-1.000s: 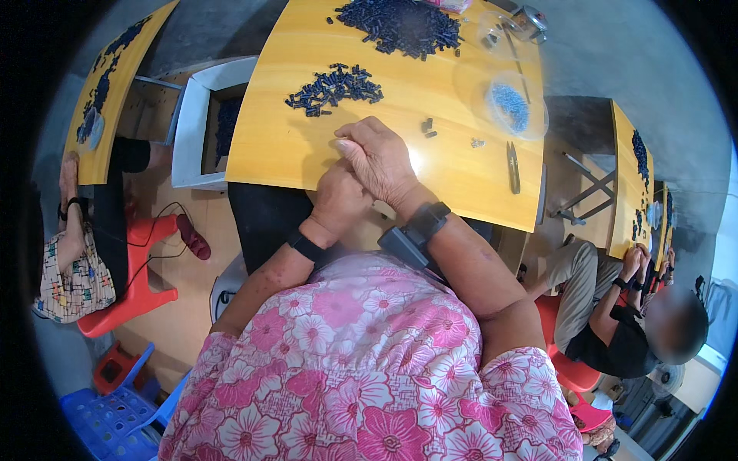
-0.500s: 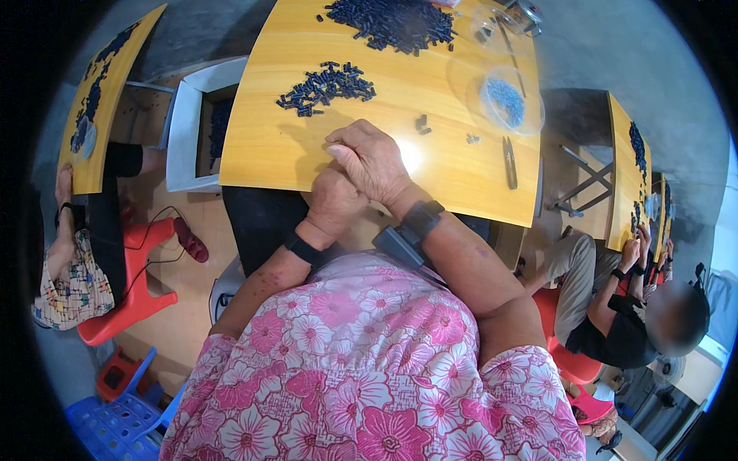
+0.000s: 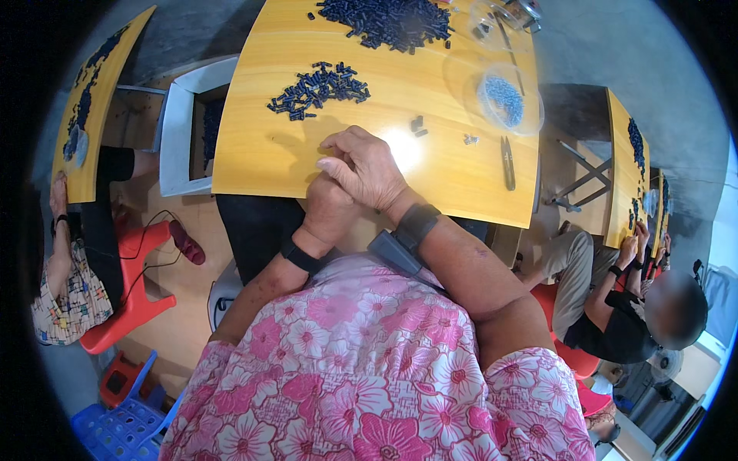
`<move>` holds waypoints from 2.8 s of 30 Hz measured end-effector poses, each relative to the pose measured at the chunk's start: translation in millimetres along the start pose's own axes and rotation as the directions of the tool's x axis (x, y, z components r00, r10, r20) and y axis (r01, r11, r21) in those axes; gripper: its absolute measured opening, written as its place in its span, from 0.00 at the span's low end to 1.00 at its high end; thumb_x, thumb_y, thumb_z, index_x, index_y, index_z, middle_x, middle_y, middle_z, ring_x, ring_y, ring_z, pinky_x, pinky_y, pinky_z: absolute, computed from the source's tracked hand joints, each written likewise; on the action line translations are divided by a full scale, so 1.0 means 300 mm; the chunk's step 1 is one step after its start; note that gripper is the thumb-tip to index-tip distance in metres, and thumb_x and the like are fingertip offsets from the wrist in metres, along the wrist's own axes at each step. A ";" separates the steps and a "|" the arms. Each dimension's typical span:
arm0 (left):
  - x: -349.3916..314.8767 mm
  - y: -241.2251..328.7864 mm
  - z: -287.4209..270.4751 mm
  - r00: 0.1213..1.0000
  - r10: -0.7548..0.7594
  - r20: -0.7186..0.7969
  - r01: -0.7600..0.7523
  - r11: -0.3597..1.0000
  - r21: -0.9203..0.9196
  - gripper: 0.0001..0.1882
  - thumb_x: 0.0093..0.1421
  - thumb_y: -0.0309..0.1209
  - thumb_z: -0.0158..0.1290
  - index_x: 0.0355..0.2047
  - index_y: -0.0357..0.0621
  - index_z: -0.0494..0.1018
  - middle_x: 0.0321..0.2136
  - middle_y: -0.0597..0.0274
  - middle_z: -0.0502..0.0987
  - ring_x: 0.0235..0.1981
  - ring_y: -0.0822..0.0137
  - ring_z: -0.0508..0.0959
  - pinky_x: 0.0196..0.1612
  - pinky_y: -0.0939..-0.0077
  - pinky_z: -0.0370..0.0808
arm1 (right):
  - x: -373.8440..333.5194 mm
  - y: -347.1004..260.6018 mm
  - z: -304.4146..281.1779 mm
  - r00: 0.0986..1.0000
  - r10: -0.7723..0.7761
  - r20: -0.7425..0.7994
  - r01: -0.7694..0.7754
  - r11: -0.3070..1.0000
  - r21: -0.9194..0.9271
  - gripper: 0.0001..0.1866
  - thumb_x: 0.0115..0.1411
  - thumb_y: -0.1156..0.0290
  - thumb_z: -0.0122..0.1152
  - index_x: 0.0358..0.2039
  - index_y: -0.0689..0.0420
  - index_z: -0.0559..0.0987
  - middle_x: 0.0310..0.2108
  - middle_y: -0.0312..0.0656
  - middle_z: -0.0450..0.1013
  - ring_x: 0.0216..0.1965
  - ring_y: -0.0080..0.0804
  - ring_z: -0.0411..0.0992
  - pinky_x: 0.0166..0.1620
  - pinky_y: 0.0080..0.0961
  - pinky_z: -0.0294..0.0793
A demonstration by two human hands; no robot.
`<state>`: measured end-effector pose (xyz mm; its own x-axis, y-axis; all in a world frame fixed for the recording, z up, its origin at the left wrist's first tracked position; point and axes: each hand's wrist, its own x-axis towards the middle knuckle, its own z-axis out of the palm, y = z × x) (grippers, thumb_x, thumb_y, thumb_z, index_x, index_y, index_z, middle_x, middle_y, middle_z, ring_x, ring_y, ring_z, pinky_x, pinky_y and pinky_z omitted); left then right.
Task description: Assembling small black plastic or rubber components manually at a workstation.
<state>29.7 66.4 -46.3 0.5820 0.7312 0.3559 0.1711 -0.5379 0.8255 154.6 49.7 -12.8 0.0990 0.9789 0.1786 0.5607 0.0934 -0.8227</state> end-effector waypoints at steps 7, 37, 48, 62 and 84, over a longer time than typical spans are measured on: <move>-0.010 -0.012 0.004 0.999 0.021 0.046 -0.028 0.990 0.136 0.13 0.52 0.30 0.59 0.39 0.42 0.76 0.31 0.54 0.78 0.31 0.53 0.80 0.30 0.61 0.76 | 0.002 0.005 0.005 0.999 0.032 0.000 -0.032 0.999 0.019 0.25 0.58 0.48 0.57 0.40 0.59 0.80 0.27 0.45 0.72 0.27 0.37 0.71 0.35 0.29 0.72; 0.025 0.042 -0.028 0.926 -0.335 0.173 0.372 0.889 -0.267 0.07 0.60 0.26 0.56 0.35 0.34 0.79 0.30 0.64 0.81 0.30 0.79 0.76 0.36 0.82 0.74 | -0.231 0.033 -0.104 0.899 0.433 0.066 -0.350 0.618 0.704 0.14 0.61 0.79 0.55 0.47 0.66 0.77 0.37 0.40 0.77 0.35 0.25 0.76 0.43 0.21 0.77; -0.007 0.140 0.040 0.908 -0.371 0.193 0.418 0.820 -0.391 0.10 0.62 0.29 0.54 0.41 0.38 0.80 0.32 0.67 0.81 0.31 0.80 0.76 0.32 0.86 0.73 | -0.337 0.033 -0.184 0.902 0.420 -0.099 -0.240 0.680 0.693 0.09 0.59 0.81 0.58 0.40 0.64 0.80 0.32 0.36 0.78 0.33 0.21 0.75 0.38 0.18 0.76; 0.012 0.047 -0.028 0.942 -0.269 0.201 0.293 0.951 -0.099 0.07 0.59 0.22 0.55 0.38 0.36 0.79 0.34 0.62 0.80 0.35 0.75 0.77 0.40 0.81 0.74 | -0.818 0.206 -0.592 0.202 0.463 -0.863 -0.072 0.886 0.458 0.07 0.59 0.80 0.59 0.39 0.62 0.79 0.30 0.36 0.75 0.26 0.20 0.72 0.30 0.16 0.72; 0.030 0.071 -0.042 0.933 -0.264 0.244 0.299 0.947 -0.120 0.06 0.56 0.20 0.56 0.35 0.38 0.80 0.29 0.64 0.78 0.28 0.76 0.73 0.33 0.83 0.71 | -0.334 0.214 -0.386 0.773 0.241 -0.587 -0.234 0.968 0.090 0.06 0.55 0.78 0.64 0.34 0.60 0.82 0.30 0.36 0.75 0.29 0.20 0.71 0.32 0.19 0.71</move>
<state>28.6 66.8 -20.0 0.6921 0.7218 0.0077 0.2402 -0.2403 0.9405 275.9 -63.5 -21.0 0.6946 0.6721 0.2567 0.4459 -0.1222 -0.8867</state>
